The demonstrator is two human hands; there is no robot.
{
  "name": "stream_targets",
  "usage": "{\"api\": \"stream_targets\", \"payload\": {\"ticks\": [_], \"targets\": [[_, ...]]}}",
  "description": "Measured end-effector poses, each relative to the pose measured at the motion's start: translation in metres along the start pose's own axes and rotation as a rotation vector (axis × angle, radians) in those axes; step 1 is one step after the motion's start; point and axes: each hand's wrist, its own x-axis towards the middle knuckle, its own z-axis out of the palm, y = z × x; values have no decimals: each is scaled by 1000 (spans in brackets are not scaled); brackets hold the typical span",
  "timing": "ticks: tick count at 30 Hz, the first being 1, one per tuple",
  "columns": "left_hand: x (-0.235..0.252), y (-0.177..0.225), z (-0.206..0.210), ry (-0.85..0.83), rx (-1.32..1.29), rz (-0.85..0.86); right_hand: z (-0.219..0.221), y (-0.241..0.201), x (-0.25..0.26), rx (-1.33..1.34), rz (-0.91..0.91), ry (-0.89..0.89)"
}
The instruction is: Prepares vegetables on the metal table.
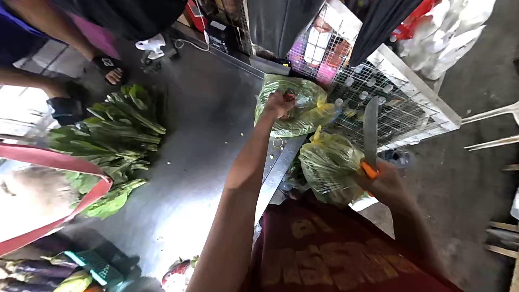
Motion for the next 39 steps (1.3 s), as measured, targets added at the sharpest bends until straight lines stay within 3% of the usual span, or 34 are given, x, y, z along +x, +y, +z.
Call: {"api": "stream_targets", "payload": {"ticks": [3,5,7,11,15,17,20,24,29,31,34,36,39], "targets": [[-8,-11,13,146,-13,-29,2,2,1,2,-10,11],[-24,-34,35,297,-132,-38,4,0,2,-4,22,13],[-55,-63,68,332,-285,-90,5,-2,4,-17,43,11],[-107,-143,160,203,-620,-87,7,-17,13,-23,31,-26],[-162,-136,186,-72,-926,-65,14,-43,18,19,-73,-104],[-183,-129,188,-69,-1074,-2,21,-59,21,32,-124,-176],[-210,-130,191,108,-1297,32,40,-91,25,57,-127,-322],[-207,-154,171,475,-1487,-69,86,-128,29,132,-199,-489],[-241,-232,116,802,-1400,21,151,-179,29,88,-278,-752],[-257,-272,102,876,-1307,-83,178,-187,34,24,-327,-846],[-280,-323,101,929,-991,-387,212,-183,41,-24,-314,-913],[-290,-332,103,920,-865,-434,226,-171,53,-29,-218,-867],[-299,-299,93,894,-776,-447,245,-152,89,-66,-65,-743]]}}
